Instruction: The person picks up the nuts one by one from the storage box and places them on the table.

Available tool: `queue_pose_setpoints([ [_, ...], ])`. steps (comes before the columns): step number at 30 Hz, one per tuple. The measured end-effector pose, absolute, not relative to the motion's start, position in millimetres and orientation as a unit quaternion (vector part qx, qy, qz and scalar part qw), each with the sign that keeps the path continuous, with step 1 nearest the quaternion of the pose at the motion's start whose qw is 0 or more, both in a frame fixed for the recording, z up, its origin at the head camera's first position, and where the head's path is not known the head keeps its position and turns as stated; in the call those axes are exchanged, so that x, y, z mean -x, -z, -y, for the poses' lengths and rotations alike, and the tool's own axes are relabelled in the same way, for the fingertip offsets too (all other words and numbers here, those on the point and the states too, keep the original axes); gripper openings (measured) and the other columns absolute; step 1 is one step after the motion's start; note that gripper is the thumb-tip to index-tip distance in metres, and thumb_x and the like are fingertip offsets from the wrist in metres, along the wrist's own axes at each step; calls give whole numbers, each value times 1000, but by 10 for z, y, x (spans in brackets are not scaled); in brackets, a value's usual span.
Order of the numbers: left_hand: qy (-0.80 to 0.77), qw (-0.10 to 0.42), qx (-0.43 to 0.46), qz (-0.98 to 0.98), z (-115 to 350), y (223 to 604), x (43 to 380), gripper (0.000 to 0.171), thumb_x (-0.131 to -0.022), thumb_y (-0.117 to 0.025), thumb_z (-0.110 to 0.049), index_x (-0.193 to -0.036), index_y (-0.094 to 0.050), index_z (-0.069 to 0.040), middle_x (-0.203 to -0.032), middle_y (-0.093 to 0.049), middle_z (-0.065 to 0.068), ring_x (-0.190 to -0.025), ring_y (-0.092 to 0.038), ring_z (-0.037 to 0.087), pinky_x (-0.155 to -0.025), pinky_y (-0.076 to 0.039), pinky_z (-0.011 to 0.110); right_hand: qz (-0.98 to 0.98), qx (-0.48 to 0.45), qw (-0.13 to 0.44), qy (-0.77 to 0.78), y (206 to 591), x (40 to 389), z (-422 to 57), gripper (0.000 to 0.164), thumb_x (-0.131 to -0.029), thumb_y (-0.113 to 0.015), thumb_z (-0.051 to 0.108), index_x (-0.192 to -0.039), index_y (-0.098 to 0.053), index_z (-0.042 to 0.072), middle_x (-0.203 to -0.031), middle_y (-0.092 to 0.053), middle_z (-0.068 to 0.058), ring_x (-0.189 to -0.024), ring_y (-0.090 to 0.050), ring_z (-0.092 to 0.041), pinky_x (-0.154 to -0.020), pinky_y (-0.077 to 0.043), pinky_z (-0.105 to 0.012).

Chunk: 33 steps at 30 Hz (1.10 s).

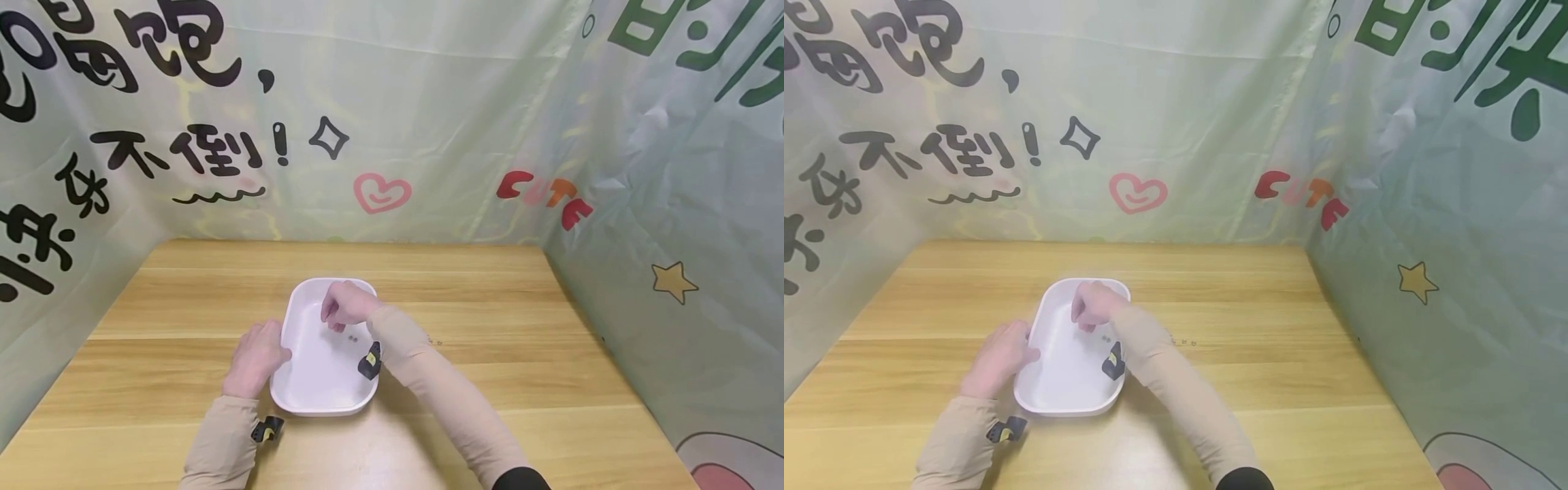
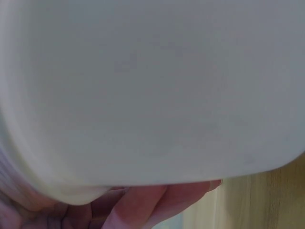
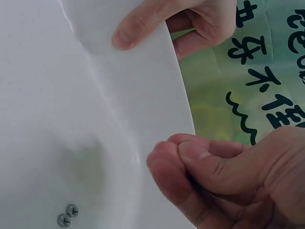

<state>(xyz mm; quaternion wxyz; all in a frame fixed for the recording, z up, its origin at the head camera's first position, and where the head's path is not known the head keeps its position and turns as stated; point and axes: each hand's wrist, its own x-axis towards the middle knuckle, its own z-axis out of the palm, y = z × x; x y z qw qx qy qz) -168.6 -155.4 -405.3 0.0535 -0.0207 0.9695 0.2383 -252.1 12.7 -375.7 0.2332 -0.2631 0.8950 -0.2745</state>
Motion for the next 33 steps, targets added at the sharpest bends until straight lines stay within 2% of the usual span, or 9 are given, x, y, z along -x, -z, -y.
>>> queue_pose_setpoints([
  [6,-239,53,17,-970,1552,4044,1683,11,-68,-58,-6,-76,-55,1,-63,-52,8,-54,-48,19,-44,-37,26,-883,267,226,313,3741,2525,-178,14,-75,-62,-5,-88,-65,-5,-69,-67,-8,-58,-64,-14,-56,-52,-21],
  [13,-238,60,22,-969,1547,4038,1680,13,-69,-58,-7,-79,-56,1,-65,-53,8,-55,-50,19,-45,-38,26,-869,284,210,346,3728,2527,-236,12,-81,-56,-2,-90,-64,-5,-70,-65,-8,-58,-61,-11,-58,-52,-22],
  [18,-238,63,26,-969,1546,4031,1682,14,-69,-59,-7,-81,-56,1,-67,-54,9,-57,-50,19,-46,-38,26,-849,287,213,390,3704,2533,-282,13,-82,-55,-1,-91,-62,-7,-73,-64,-12,-61,-63,-17,-60,-53,-24],
  [21,-237,63,26,-969,1545,4031,1683,14,-70,-59,-7,-81,-56,1,-67,-55,8,-57,-51,19,-45,-38,26,-845,293,205,398,3675,2537,-312,11,-82,-57,1,-90,-62,-4,-77,-65,-14,-67,-64,-23,-62,-52,-24],
  [24,-236,62,25,-969,1546,4032,1683,13,-70,-58,-7,-80,-56,1,-66,-54,8,-56,-50,19,-45,-38,26,-854,308,177,380,3634,2532,-345,8,-80,-60,6,-87,-64,3,-80,-66,-12,-75,-64,-25,-65,-48,-21],
  [28,-237,62,26,-969,1545,4035,1686,13,-70,-58,-6,-80,-57,2,-66,-54,9,-55,-49,19,-45,-37,26,-870,335,118,342,3601,2516,-407,6,-79,-64,13,-84,-64,10,-81,-65,-2,-79,-60,-15,-71,-46,-20],
  [33,-236,63,28,-969,1545,4039,1687,16,-70,-58,-7,-84,-57,2,-68,-55,9,-56,-50,20,-45,-37,26,-860,368,44,350,3615,2489,-516,8,-75,-69,15,-80,-64,11,-88,-61,1,-89,-54,-12,-84,-44,-32],
])
